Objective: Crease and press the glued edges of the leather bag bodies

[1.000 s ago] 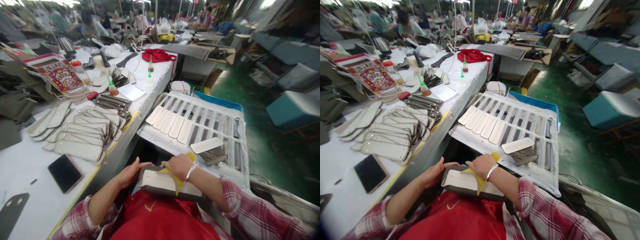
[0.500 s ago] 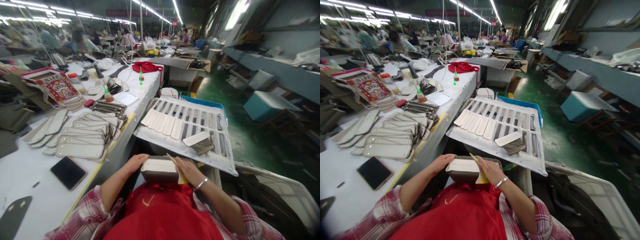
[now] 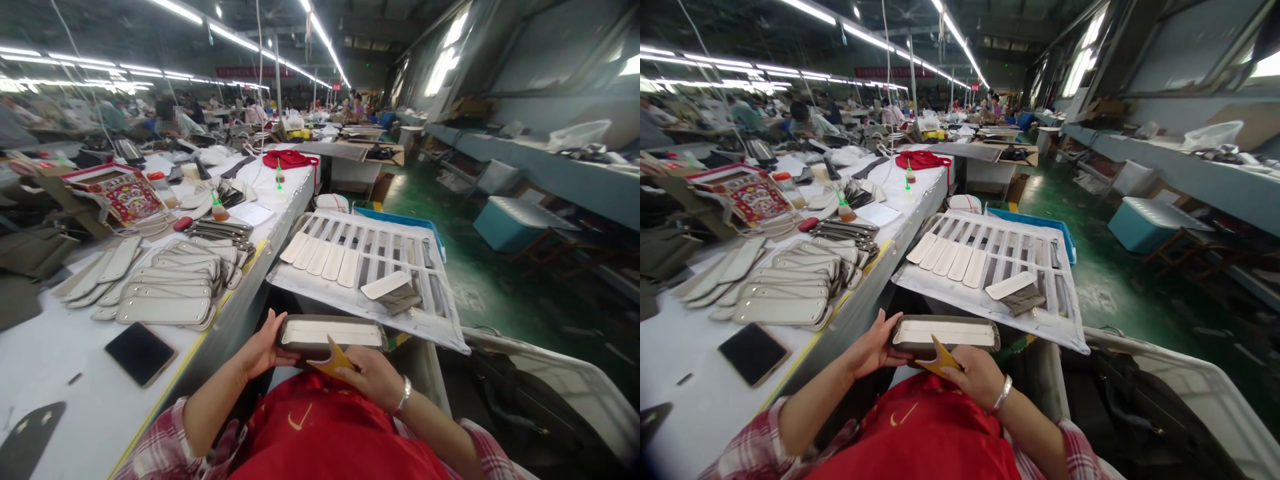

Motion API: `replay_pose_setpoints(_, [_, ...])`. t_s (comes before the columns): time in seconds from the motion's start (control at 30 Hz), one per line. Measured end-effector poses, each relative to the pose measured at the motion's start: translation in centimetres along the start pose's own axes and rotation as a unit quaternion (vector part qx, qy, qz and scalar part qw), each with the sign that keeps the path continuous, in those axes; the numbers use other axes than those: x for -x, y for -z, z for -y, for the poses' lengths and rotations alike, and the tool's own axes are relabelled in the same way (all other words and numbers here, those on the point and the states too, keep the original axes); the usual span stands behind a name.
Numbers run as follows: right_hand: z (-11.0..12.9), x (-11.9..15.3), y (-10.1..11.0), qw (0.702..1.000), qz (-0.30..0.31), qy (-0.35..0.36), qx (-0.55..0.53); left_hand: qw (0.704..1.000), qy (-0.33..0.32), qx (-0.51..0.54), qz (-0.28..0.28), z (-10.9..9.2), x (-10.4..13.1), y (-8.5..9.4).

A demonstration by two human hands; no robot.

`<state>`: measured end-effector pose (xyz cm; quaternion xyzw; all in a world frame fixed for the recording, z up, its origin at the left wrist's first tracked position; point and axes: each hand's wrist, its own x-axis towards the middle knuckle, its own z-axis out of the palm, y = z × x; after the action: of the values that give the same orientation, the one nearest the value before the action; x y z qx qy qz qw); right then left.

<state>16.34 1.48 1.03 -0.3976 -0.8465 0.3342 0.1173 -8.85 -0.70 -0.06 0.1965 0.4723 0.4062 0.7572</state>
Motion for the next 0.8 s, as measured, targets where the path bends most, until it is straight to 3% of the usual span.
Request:
replay_pose_setpoints(0.17, [-0.4, -0.5, -0.5, 0.993, 0.021, 0.018, 0.115, 0.996, -0.041, 0.083, -0.014, 0.0, -1.3, -1.3])
replay_pose_setpoints(0.37, [-1.1, -1.2, -0.9, 0.995, 0.018, 0.024, 0.091, 0.996, -0.056, 0.05, -0.055, -0.4, -3.5, -2.0])
replay_pose_setpoints(0.53, [-1.5, -2.4, -0.8, 0.998, 0.002, -0.004, 0.068, 0.995, -0.063, 0.055, -0.051, -0.4, -5.2, -3.0])
replay_pose_setpoints(0.67, [-1.9, -3.0, -0.6, 0.998, 0.001, -0.035, 0.045, 0.993, -0.072, 0.065, -0.074, -0.3, -5.6, -2.4])
replay_pose_setpoints(0.8, [-1.5, -3.4, -0.7, 0.998, 0.011, -0.042, 0.04, 0.993, -0.076, 0.069, -0.052, -0.1, -5.7, -1.2])
